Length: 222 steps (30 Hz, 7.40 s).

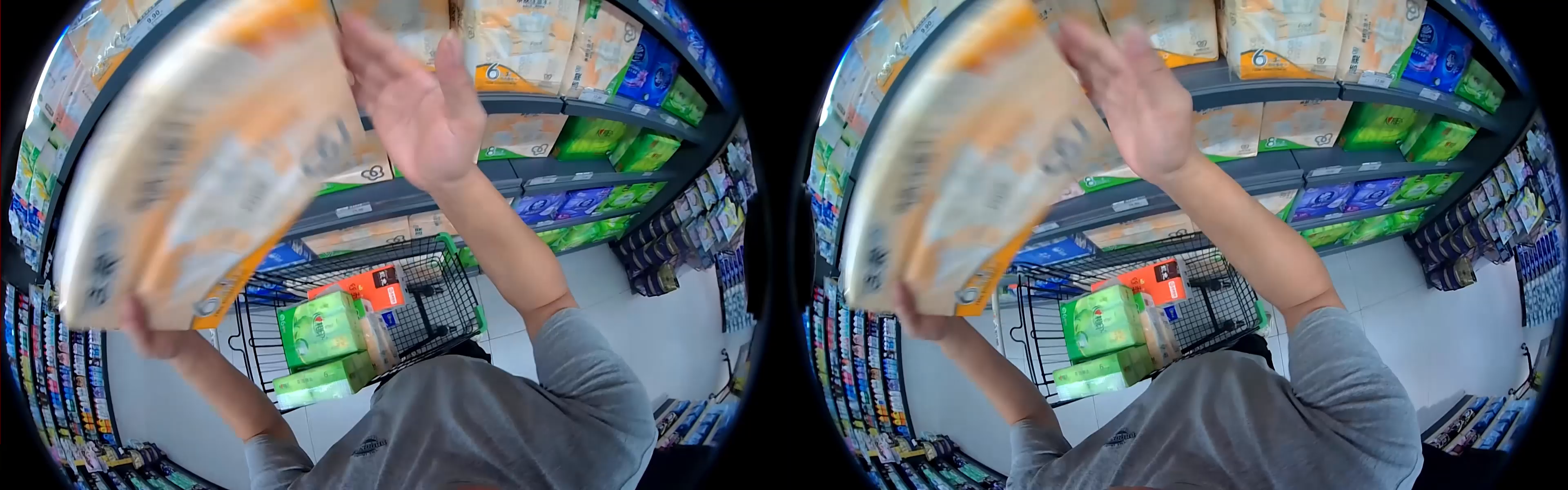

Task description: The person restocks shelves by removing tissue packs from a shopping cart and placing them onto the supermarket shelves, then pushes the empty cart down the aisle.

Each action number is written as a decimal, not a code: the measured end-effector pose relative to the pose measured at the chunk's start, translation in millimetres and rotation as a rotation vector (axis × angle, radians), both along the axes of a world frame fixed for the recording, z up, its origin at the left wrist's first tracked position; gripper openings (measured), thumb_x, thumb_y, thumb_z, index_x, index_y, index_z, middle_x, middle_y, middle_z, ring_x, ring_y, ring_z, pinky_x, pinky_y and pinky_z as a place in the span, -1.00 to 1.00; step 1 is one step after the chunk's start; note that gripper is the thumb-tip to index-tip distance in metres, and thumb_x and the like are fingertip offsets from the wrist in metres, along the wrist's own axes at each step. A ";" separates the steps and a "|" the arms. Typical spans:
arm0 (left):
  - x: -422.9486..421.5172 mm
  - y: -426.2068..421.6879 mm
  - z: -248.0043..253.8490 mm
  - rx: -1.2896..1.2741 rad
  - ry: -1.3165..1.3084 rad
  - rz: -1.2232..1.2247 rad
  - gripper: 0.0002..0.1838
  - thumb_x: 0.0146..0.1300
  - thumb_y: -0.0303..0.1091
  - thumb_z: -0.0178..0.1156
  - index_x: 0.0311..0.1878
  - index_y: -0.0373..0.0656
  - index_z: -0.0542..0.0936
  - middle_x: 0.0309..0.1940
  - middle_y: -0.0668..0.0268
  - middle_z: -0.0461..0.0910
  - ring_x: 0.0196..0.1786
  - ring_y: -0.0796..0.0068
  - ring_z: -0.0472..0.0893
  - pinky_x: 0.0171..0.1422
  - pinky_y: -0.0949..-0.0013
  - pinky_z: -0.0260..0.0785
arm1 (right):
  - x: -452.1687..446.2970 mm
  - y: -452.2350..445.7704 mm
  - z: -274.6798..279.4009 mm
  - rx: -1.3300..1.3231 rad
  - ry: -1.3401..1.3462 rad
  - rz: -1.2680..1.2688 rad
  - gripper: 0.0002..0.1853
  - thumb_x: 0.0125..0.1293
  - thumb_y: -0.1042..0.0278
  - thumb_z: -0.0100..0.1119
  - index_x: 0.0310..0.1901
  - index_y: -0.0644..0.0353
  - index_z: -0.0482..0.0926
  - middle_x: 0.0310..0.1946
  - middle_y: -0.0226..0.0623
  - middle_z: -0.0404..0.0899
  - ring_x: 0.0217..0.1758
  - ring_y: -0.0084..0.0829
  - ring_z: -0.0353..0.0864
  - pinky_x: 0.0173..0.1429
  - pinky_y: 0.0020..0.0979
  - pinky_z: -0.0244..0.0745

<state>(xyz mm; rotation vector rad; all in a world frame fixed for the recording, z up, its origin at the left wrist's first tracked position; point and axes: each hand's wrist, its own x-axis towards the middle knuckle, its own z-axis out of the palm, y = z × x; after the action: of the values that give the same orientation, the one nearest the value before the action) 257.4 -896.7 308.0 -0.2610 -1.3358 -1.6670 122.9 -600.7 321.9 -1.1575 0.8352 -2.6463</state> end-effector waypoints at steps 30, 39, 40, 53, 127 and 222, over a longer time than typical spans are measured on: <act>-150.2 119.2 37.9 -0.508 -0.117 -0.003 -0.62 -0.09 -0.45 0.45 -0.20 -0.37 0.53 -0.21 0.20 0.61 -0.17 0.45 0.60 -0.04 0.39 0.44 | -47.5 61.0 80.1 0.588 0.699 -0.802 -0.09 -0.13 0.49 0.51 0.28 0.32 0.18 0.09 -0.21 0.43 0.14 -0.42 0.42 0.19 -0.42 0.36; -234.9 148.2 30.4 -0.747 0.013 0.017 -0.26 -0.12 -0.26 0.46 0.12 -0.22 0.29 -0.22 0.21 0.62 -0.26 0.38 0.63 -0.14 0.42 0.45 | -93.2 105.5 49.6 0.856 0.595 -1.267 -0.51 -0.08 0.36 0.49 -0.11 0.30 0.49 -0.18 -0.21 0.63 -0.09 -0.36 0.63 0.00 -0.38 0.55; -237.1 153.1 28.5 -0.740 0.017 0.008 -0.26 -0.12 -0.26 0.46 0.12 -0.22 0.29 -0.22 0.21 0.62 -0.26 0.38 0.63 -0.14 0.42 0.45 | -98.2 110.5 44.8 0.866 0.596 -1.275 -0.51 -0.08 0.36 0.49 -0.11 0.30 0.49 -0.18 -0.21 0.63 -0.09 -0.36 0.63 0.00 -0.38 0.55; -282.9 200.7 21.4 -0.793 -0.036 0.099 -0.14 -0.09 0.11 0.40 0.19 -0.15 0.28 -0.20 0.17 0.64 -0.16 0.20 0.65 -0.10 0.23 0.47 | -115.4 130.6 28.6 0.575 0.490 -1.333 -0.24 -0.04 0.61 0.37 0.23 0.33 0.20 0.13 -0.12 0.37 0.11 -0.39 0.46 0.09 -0.39 0.47; 210.8 -229.3 -365.0 -1.022 -1.599 1.221 -0.21 0.02 -0.26 0.21 0.38 0.05 0.15 0.17 0.25 0.36 0.17 0.22 0.37 0.31 0.12 0.05 | 164.9 22.5 -51.6 0.446 0.222 0.291 -0.75 0.22 0.22 0.17 -0.38 0.28 0.53 -0.60 -0.27 0.51 -0.58 -0.37 0.49 0.07 0.12 0.38; 107.0 -226.3 -471.9 -0.475 -1.463 0.212 -0.62 0.09 -0.31 0.22 -0.03 -0.30 0.55 -0.14 0.09 0.59 -0.09 0.19 0.55 0.02 0.31 0.35 | 211.4 -181.7 -473.2 1.474 -0.398 -0.142 -0.24 0.08 -0.06 0.30 0.16 0.40 0.36 0.04 0.05 0.50 0.08 -0.15 0.52 0.15 -0.30 0.39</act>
<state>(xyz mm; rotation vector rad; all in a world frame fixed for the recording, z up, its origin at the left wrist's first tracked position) 364.4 -1123.0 -163.9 1.0060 -2.6660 -1.2235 334.3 -782.3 -151.3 -0.1478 2.1194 -1.3845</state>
